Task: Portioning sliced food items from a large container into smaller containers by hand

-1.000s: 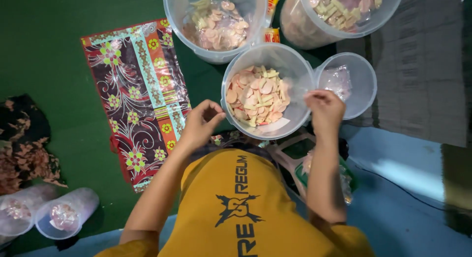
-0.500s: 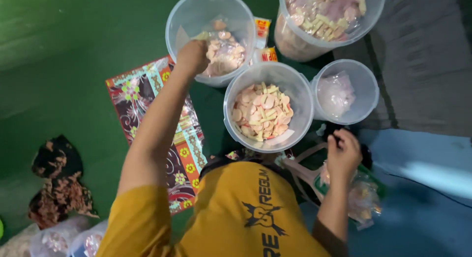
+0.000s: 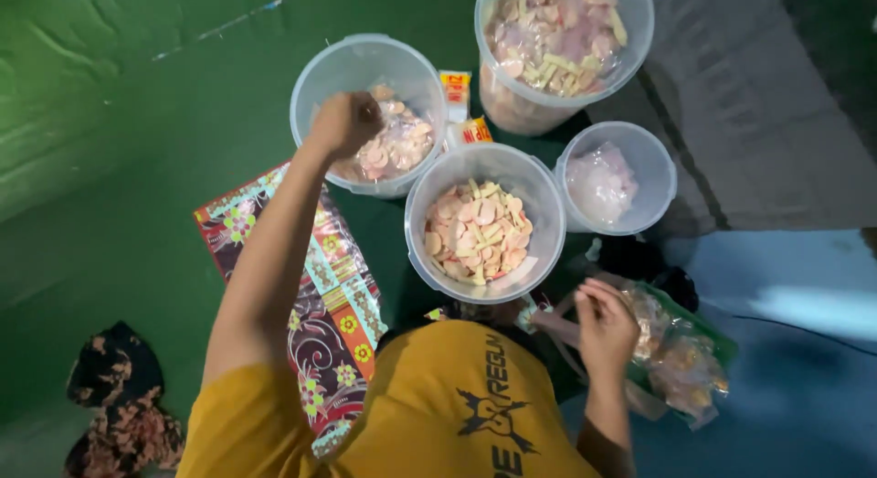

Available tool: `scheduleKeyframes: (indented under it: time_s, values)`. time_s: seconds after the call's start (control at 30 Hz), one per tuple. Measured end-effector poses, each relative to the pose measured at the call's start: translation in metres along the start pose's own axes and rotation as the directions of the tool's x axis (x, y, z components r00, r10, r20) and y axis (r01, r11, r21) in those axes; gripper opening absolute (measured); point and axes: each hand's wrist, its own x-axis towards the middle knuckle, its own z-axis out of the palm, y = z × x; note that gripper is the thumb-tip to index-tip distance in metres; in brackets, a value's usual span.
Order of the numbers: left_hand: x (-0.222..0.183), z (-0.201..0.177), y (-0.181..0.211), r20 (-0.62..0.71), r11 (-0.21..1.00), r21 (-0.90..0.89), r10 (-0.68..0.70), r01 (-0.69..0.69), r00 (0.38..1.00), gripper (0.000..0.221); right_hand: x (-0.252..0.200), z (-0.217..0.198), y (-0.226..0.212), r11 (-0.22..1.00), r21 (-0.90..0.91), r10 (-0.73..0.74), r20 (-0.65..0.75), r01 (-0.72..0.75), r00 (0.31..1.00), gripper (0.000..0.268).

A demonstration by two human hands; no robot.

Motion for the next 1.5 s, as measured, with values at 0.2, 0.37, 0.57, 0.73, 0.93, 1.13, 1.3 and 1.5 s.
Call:
scheduleKeyframes:
  time_s: [0.2,0.37,0.57,0.73,0.93,1.13,1.3,1.5]
  values:
    - [-0.129,-0.030,0.140,-0.023,0.837,-0.506,0.229,-0.208,0.973,0.023,0.022,0.070,-0.094,0.959,0.111,-0.280,0.200,0.262,0.939,0.074]
    - [-0.182,0.020,0.169,0.004,0.731,-0.665,0.210,-0.154,0.978,0.011,0.035,0.092,-0.086,0.961,0.050,-0.251,0.578,0.273,0.777,0.045]
    - [-0.217,0.085,0.147,0.080,0.731,-0.643,-0.233,0.229,0.969,0.009,0.037,0.091,-0.059,0.978,0.005,-0.154,0.695,0.210,0.703,0.012]
    - [-0.224,0.099,0.167,0.067,0.726,-0.598,-0.377,0.340,0.924,0.010,0.032,0.085,-0.048,0.947,-0.028,-0.244,0.585,0.320,0.773,0.030]
    - [-0.214,0.131,0.190,0.041,0.628,-0.724,-0.375,0.286,0.926,0.011,0.032,0.072,-0.047,0.980,0.062,0.096,0.678,-0.187,0.729,0.018]
    - [-0.203,0.150,0.206,0.026,0.640,-0.717,-0.372,0.276,0.928,0.006,0.051,0.047,-0.039,0.966,-0.173,-0.054,0.585,0.190,0.809,0.007]
    - [-0.201,0.150,0.234,-0.159,0.827,-0.562,-0.124,0.013,0.979,0.014,0.053,0.035,-0.043,0.757,0.057,-0.575,0.530,0.651,0.623,0.013]
    - [-0.190,0.138,0.241,-0.315,0.820,-0.565,-0.116,-0.088,0.942,0.015,0.060,0.014,-0.051,0.896,0.093,-0.437,0.349,0.433,0.829,0.009]
